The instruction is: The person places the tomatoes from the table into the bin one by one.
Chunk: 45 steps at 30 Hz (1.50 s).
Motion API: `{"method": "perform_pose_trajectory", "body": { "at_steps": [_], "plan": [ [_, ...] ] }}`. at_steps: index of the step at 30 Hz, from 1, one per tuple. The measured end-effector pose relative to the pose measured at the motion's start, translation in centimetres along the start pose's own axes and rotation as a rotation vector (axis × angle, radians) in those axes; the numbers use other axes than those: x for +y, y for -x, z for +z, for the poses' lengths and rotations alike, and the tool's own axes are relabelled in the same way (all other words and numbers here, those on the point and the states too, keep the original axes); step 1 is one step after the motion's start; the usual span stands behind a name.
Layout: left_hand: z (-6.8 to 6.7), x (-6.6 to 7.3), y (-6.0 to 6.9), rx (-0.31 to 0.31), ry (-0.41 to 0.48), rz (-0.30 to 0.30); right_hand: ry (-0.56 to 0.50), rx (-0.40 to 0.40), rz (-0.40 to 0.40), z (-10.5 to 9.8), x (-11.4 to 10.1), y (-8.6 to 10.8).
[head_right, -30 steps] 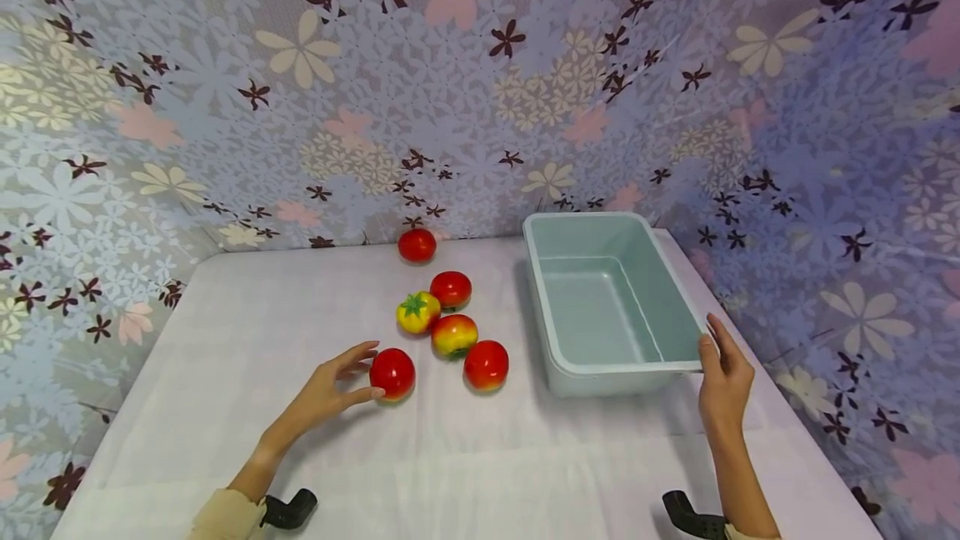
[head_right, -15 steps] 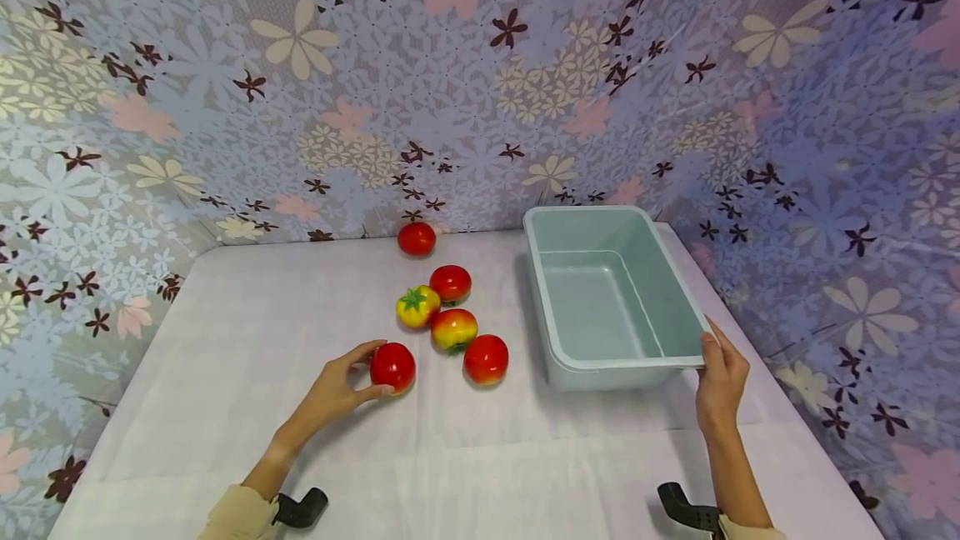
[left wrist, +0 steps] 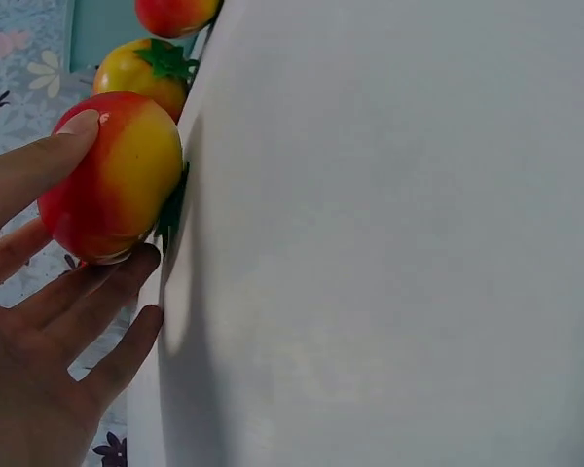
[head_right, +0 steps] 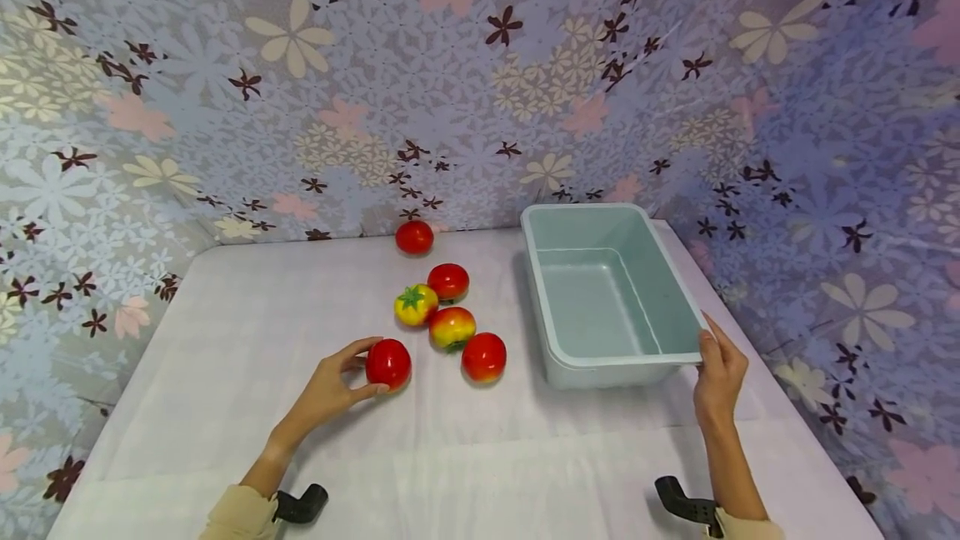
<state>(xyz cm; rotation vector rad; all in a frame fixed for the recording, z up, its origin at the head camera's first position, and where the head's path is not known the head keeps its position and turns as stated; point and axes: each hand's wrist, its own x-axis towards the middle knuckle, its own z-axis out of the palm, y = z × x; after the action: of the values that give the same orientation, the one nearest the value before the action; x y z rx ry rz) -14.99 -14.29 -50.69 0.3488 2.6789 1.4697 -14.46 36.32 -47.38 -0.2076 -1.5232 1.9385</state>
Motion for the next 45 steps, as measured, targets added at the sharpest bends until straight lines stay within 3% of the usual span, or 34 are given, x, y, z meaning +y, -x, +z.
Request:
{"method": "perform_pose_trajectory", "body": {
  "at_steps": [5,9,17,23,26,32,37,41,45],
  "plan": [
    [0.0,0.1,-0.7,0.009,0.072,0.046,0.022,0.013,-0.01,0.0,0.1,-0.2],
    [-0.1,1.3,-1.5,0.025,0.146,0.107,0.025,0.009,-0.019,-0.1,0.1,-0.1],
    [0.3,5.8,-4.5,0.06,0.272,0.233,0.02,-0.009,-0.039,0.0,0.1,-0.3],
    [1.4,8.7,-6.7,0.032,0.374,0.28,0.019,-0.034,-0.038,0.5,0.1,-0.4],
    [1.9,10.1,-7.3,0.003,0.402,0.278,0.046,-0.044,-0.028,0.7,0.0,-0.1],
    [1.9,13.9,-7.3,-0.026,0.415,0.291,0.074,-0.051,-0.022,1.1,0.1,1.0],
    [2.3,15.1,-8.1,-0.009,0.411,0.317,0.114,-0.07,-0.057,1.6,0.1,1.7],
    [2.6,16.2,-8.4,-0.034,0.432,0.348,0.106,-0.094,-0.078,1.9,0.3,2.2],
    [3.5,16.1,-9.4,-0.056,0.44,0.363,0.094,-0.139,-0.115,2.1,0.5,2.6]
  ]
}}
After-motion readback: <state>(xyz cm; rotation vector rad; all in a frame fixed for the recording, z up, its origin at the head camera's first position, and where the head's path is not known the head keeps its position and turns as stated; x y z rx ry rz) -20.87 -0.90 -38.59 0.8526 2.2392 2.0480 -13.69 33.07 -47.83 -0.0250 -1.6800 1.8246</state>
